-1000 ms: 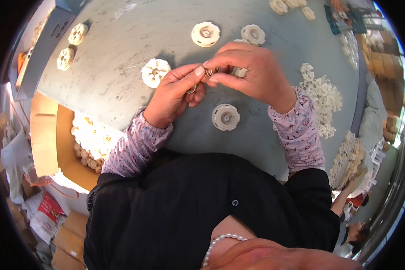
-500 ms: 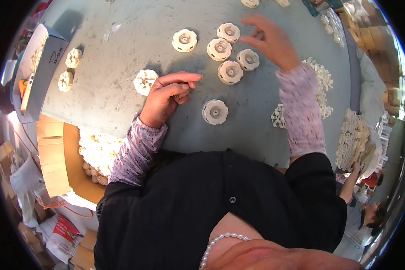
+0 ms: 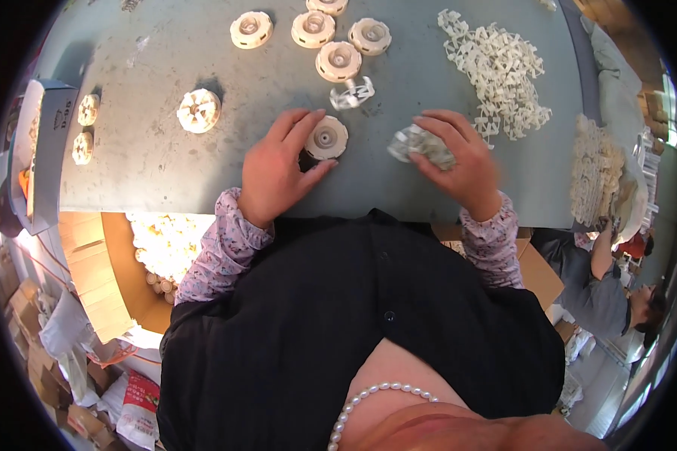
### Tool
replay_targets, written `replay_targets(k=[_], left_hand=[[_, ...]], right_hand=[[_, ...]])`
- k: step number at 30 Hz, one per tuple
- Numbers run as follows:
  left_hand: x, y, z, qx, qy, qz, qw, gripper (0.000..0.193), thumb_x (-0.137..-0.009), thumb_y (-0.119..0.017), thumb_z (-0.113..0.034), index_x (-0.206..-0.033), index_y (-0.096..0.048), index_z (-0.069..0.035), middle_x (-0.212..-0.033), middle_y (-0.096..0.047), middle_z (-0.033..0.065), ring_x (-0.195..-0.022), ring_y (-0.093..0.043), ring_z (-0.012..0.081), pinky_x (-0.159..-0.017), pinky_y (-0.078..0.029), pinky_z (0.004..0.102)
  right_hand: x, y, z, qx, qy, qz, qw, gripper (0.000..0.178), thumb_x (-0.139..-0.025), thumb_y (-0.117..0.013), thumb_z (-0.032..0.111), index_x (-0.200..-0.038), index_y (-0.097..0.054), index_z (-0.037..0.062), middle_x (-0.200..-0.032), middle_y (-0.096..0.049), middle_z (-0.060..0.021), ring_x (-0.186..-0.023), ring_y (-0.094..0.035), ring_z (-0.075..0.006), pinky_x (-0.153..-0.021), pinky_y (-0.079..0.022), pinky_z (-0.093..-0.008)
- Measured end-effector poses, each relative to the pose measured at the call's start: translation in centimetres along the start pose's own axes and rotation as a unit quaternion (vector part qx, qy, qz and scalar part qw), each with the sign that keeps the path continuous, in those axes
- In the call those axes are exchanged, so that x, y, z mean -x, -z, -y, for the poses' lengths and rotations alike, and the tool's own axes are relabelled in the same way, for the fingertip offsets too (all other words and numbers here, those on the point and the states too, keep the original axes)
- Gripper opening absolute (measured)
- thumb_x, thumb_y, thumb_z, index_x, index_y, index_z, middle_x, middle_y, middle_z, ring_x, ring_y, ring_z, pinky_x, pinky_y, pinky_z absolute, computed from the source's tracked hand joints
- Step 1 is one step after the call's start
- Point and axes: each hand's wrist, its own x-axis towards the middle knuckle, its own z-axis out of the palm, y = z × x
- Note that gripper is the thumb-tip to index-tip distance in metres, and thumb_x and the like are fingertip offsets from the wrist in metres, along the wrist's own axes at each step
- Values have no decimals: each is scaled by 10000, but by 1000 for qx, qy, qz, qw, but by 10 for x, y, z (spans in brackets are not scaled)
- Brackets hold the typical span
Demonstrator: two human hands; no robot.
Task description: The person retrieves round plastic bases from a box, places metal springs into their centers by hand, and presses plastic star-shaped inserts on top to assemble the components.
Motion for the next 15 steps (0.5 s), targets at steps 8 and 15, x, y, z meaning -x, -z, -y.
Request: replay_targets(k=[8, 15], left_hand=[[10, -1, -3, 4, -23, -27, 999, 709, -784, -928, -220, -1426, -660, -87, -1331, -674, 111, -1110, -718, 330, -895, -609, 406], [12, 3, -1, 9, -19, -21, 1000, 742, -777, -927, -194, -1452, -641, -83, -1360, -671, 123, -1150, -710, 354, -933, -603, 412]], right_hand=[[-22, -14, -20, 186, -42, -157, 969, 400, -838, -848, 138, -1230, -767, 144, -1253, -683, -100, -1169, -651, -326, -1009, -532, -469], [-38, -45, 18, 32, 56, -40, 997, 407, -856, -829, 104, -1256, -757, 127, -1251, -735, -80, -1164, -681, -369, -1042, -536, -474]])
